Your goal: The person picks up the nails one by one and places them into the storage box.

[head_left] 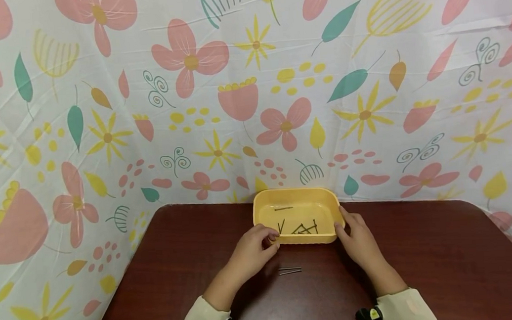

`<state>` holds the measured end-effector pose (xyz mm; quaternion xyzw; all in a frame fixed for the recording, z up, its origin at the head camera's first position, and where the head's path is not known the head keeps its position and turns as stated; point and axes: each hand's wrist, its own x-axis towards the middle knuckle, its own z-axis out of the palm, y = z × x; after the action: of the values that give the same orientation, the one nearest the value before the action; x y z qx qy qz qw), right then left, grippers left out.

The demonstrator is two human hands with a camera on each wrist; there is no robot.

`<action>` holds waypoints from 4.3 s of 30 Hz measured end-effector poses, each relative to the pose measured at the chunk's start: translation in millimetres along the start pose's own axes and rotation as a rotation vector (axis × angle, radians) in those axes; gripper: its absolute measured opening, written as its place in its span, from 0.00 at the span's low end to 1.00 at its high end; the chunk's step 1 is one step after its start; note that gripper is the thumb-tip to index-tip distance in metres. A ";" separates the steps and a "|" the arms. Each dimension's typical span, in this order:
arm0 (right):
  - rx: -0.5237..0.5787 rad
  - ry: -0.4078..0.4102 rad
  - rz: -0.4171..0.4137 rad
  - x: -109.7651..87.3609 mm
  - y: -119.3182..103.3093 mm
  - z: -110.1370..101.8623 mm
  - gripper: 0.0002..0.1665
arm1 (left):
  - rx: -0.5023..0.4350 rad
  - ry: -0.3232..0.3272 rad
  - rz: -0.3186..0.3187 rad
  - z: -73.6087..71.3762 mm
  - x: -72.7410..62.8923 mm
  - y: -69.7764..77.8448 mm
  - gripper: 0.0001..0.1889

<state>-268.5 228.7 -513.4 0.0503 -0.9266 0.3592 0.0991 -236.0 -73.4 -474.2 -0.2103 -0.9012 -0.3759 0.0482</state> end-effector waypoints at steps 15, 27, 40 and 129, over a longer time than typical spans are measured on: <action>-0.008 0.003 -0.004 -0.8 1.0 -0.3 0.37 | 0.114 -0.235 0.013 17.4 -3.1 -12.0 0.03; -0.006 -0.004 0.000 -0.9 0.1 -0.6 0.37 | 0.223 -0.281 0.027 25.6 -5.8 -21.0 0.03; -0.004 0.002 -0.005 -0.4 0.9 -0.1 0.37 | 0.260 -0.248 0.061 31.6 -7.8 -24.1 0.04; -0.004 -0.001 -0.013 -2.0 1.1 0.7 0.37 | 0.020 0.112 0.009 -2.7 11.3 -10.7 0.05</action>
<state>-266.8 229.1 -515.1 0.0565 -0.9271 0.3565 0.1010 -250.9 -78.1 -476.5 -0.1924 -0.8998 -0.3779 0.1023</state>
